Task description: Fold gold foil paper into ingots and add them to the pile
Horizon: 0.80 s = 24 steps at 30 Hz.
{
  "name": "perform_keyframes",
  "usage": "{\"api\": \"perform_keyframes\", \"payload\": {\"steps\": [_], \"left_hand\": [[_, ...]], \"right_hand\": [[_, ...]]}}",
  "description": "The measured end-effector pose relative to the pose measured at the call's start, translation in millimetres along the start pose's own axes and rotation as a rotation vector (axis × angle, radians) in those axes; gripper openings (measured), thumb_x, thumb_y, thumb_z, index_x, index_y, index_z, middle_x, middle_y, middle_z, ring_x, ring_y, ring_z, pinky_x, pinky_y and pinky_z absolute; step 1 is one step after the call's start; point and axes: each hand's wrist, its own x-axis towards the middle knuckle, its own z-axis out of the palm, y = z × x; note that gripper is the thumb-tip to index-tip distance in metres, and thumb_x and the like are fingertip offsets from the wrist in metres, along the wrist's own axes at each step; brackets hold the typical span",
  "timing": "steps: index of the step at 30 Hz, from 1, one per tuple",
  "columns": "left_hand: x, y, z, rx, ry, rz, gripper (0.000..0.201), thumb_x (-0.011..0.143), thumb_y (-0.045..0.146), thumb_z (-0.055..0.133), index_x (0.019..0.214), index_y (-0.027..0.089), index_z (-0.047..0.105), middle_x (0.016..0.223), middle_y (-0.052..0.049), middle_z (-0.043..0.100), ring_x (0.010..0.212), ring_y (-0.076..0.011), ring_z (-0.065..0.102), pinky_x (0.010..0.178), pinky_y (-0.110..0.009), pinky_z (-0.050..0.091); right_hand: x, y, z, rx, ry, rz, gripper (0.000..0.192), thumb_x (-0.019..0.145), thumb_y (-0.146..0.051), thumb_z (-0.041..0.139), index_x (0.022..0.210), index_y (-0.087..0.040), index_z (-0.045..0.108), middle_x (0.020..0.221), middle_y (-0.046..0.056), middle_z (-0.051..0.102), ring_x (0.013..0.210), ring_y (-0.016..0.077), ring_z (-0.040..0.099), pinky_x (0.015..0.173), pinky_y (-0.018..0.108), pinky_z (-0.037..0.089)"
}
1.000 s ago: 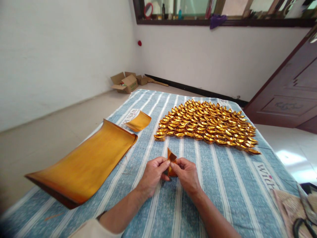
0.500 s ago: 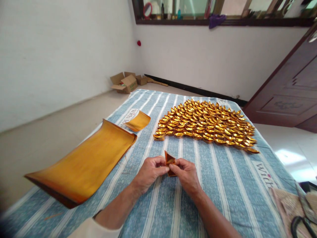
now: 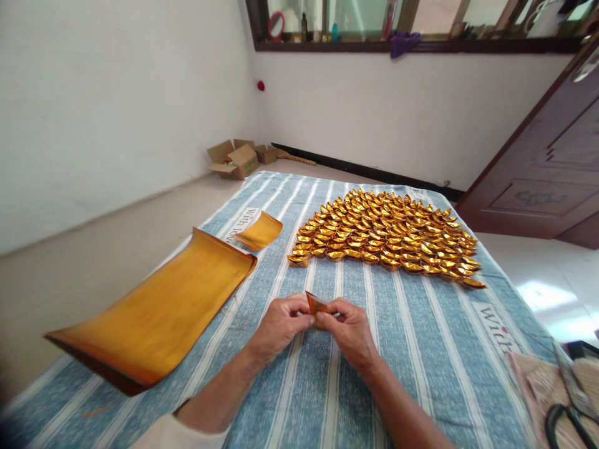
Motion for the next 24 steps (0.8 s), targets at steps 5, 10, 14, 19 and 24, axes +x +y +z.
{"api": "perform_keyframes", "payload": {"steps": [5, 10, 14, 19, 24], "left_hand": [[-0.8, -0.9, 1.1, 0.395, 0.083, 0.398, 0.020, 0.086, 0.017, 0.051, 0.081, 0.018, 0.070, 0.088, -0.008, 0.067, 0.084, -0.0181, 0.061, 0.077, -0.029, 0.048], [0.0, -10.8, -1.1, 0.767, 0.047, 0.643, 0.027, 0.093, 0.017, 0.042, 0.086, 0.015, 0.067, 0.092, -0.011, 0.068, 0.080, -0.0187, 0.060, 0.076, -0.032, 0.049], [1.4, -19.7, -4.8, 0.925, 0.033, 0.675, 0.032, 0.096, 0.020, 0.037, 0.086, 0.015, 0.067, 0.091, -0.011, 0.068, 0.081, -0.0188, 0.060, 0.075, -0.033, 0.049], [-0.5, -27.6, -5.3, 1.051, -0.001, 0.656, 0.034, 0.097, 0.019, 0.034, 0.086, 0.015, 0.066, 0.089, -0.011, 0.067, 0.081, -0.0188, 0.059, 0.073, -0.031, 0.047], [-8.0, -30.0, -3.5, 1.011, -0.025, 0.580, 0.029, 0.097, 0.020, 0.037, 0.091, 0.014, 0.065, 0.089, -0.010, 0.067, 0.084, -0.0202, 0.058, 0.074, -0.033, 0.047]], "right_hand": [[0.3, 1.1, -3.6, -0.150, 0.065, -0.230, 0.010, 0.081, -0.030, 0.064, 0.080, -0.021, 0.069, 0.076, 0.001, 0.066, 0.065, 0.0136, 0.057, 0.057, 0.024, 0.044], [1.0, 9.1, -7.6, -0.396, 0.108, -0.576, 0.017, 0.088, -0.018, 0.052, 0.089, -0.021, 0.068, 0.086, 0.006, 0.067, 0.081, 0.0170, 0.061, 0.072, 0.031, 0.051], [1.5, 11.7, -9.6, -0.626, 0.083, -0.710, 0.023, 0.090, -0.015, 0.047, 0.094, -0.021, 0.069, 0.089, 0.008, 0.067, 0.085, 0.0184, 0.060, 0.074, 0.032, 0.051], [0.7, 8.6, -9.6, -0.801, -0.013, -0.792, 0.024, 0.092, -0.014, 0.045, 0.084, -0.019, 0.066, 0.086, 0.009, 0.064, 0.083, 0.0188, 0.057, 0.072, 0.031, 0.049], [-2.4, 9.0, -8.5, -0.887, -0.174, -0.765, 0.023, 0.093, -0.015, 0.044, 0.077, -0.019, 0.060, 0.080, 0.006, 0.060, 0.077, 0.0179, 0.053, 0.069, 0.031, 0.044]]}}
